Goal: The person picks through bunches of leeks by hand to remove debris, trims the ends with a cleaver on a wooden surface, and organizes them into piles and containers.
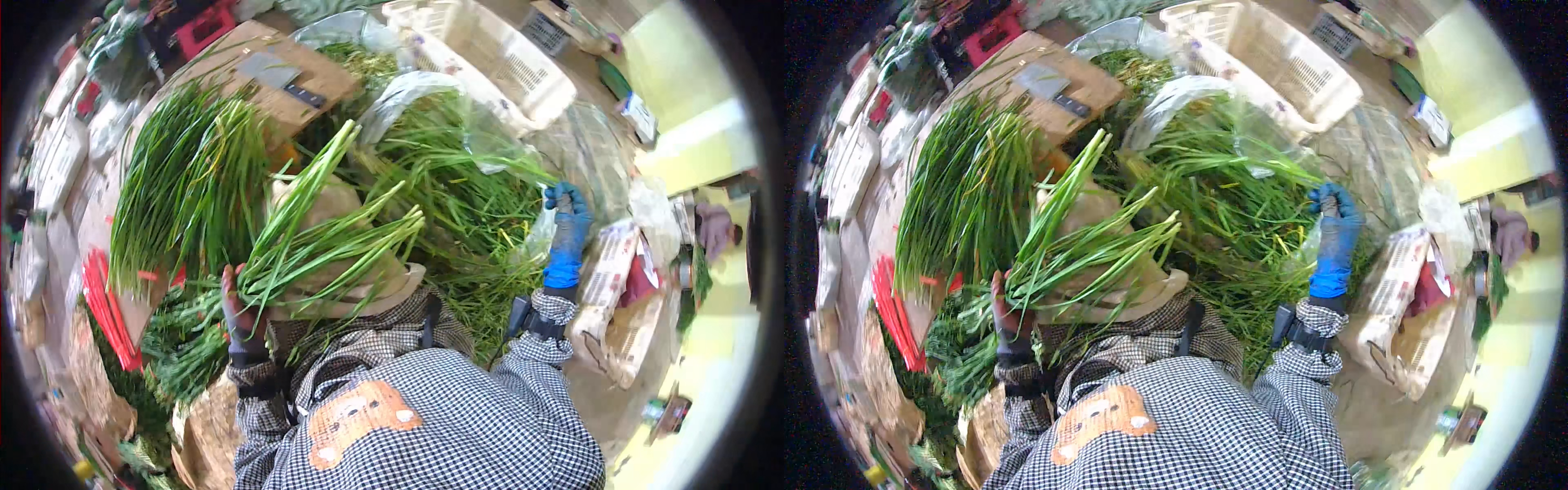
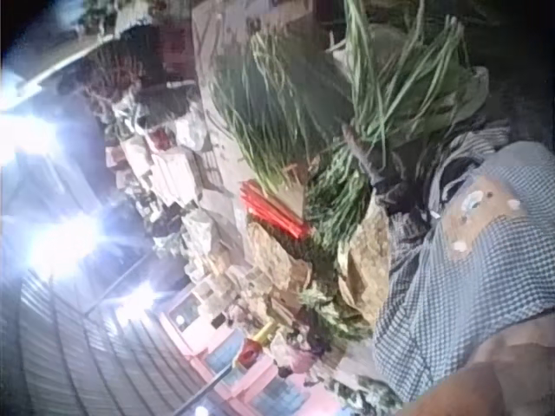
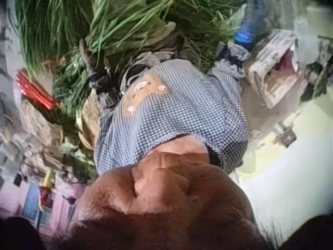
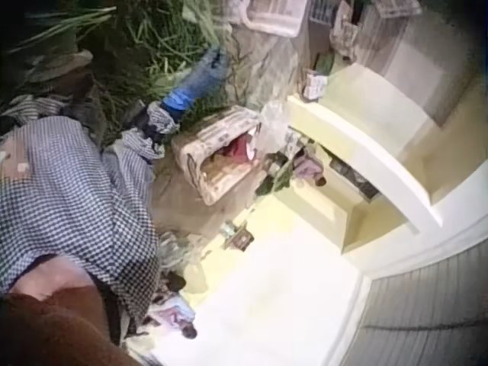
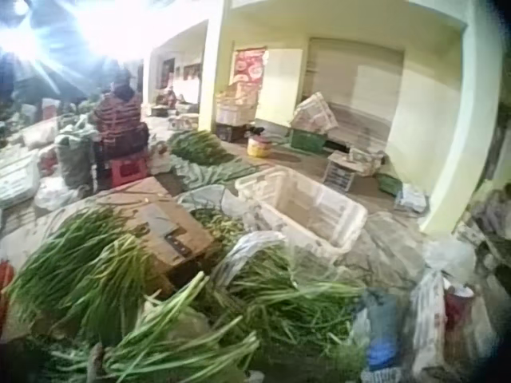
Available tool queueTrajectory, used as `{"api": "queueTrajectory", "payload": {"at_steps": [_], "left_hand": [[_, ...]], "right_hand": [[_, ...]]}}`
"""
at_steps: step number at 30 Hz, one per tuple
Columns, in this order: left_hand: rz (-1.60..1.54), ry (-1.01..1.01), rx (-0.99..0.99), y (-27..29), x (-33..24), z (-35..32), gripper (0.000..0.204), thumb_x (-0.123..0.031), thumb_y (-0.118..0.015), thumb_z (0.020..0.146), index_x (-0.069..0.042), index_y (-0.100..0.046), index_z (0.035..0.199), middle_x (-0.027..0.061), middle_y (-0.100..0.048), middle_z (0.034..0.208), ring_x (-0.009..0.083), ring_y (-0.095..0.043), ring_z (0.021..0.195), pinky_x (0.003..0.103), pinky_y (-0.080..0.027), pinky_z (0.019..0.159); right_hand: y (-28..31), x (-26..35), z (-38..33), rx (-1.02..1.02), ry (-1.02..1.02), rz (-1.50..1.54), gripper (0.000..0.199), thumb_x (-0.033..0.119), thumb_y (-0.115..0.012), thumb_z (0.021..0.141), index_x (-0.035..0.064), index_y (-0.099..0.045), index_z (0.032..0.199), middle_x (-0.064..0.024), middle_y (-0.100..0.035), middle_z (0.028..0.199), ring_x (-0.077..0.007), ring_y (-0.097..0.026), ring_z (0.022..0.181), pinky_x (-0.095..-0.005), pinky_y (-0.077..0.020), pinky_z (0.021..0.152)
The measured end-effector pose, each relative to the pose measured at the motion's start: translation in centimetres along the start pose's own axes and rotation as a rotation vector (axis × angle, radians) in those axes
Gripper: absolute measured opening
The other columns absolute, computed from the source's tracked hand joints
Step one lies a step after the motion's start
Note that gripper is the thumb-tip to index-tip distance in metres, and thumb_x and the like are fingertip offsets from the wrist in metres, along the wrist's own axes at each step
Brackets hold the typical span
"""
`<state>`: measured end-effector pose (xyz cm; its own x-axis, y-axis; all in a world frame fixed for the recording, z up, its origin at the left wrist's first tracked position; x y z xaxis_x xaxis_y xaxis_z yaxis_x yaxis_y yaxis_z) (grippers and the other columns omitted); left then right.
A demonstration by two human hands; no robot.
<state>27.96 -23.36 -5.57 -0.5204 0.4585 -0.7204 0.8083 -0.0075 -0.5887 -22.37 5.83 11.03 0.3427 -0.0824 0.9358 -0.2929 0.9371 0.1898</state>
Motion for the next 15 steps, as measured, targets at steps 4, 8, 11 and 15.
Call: {"api": "queueTrajectory", "payload": {"at_steps": [4,8,11,15], "left_hand": [[-0.067,0.036,0.009,-3.0,-0.8,-1.7,0.031,-0.033,-0.042,0.091,-0.007,-0.053,0.103,0.0065,-0.06,0.099,0.0201,-0.058,0.09,0.037,-0.047,0.081],[-0.073,0.084,0.015,0.8,0.4,0.5,0.036,-0.032,-0.043,0.091,-0.01,-0.044,0.119,0.0039,-0.055,0.111,0.0209,-0.054,0.101,0.038,-0.045,0.086],[-0.029,-0.036,0.061,1.4,0.5,1.0,0.036,-0.031,-0.043,0.091,-0.009,-0.044,0.119,0.0056,-0.054,0.113,0.0205,-0.053,0.102,0.038,-0.045,0.087],[-0.078,0.029,0.103,-1.1,-0.5,-0.1,0.029,-0.032,-0.043,0.091,-0.008,-0.052,0.104,0.0056,-0.06,0.098,0.0199,-0.059,0.088,0.037,-0.049,0.079]], "right_hand": [[5.2,1.7,0.1,-0.122,-0.021,0.004,0.015,0.013,-0.06,0.084,0.0013,-0.062,0.094,-0.0058,-0.064,0.078,-0.0091,-0.054,0.061,-0.022,-0.0444,0.058],[8.2,2.5,-0.2,-0.192,-0.034,-0.035,0.018,0.015,-0.059,0.085,0.0017,-0.062,0.095,-0.0052,-0.064,0.079,-0.0096,-0.055,0.06,-0.0216,-0.0434,0.059],[10.0,3.0,-1.0,-0.231,-0.056,-0.057,0.019,0.017,-0.06,0.085,0.0012,-0.062,0.095,-0.0055,-0.064,0.079,-0.0097,-0.055,0.061,-0.0225,-0.0439,0.06],[12.2,2.2,-1.5,-0.245,0.008,-0.158,0.02,0.017,-0.059,0.085,0.0003,-0.061,0.096,-0.0057,-0.064,0.079,-0.0106,-0.055,0.064,-0.0237,-0.0449,0.062]]}}
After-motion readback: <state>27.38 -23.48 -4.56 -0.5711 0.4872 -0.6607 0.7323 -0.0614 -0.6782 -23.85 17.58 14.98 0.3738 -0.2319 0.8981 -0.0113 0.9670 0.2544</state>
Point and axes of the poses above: each hand's wrist, its own z-axis towards the middle knuckle, its own y-axis out of the back of the hand, x = y × z, the point moved 8 cm from there along z, towards the middle knuckle
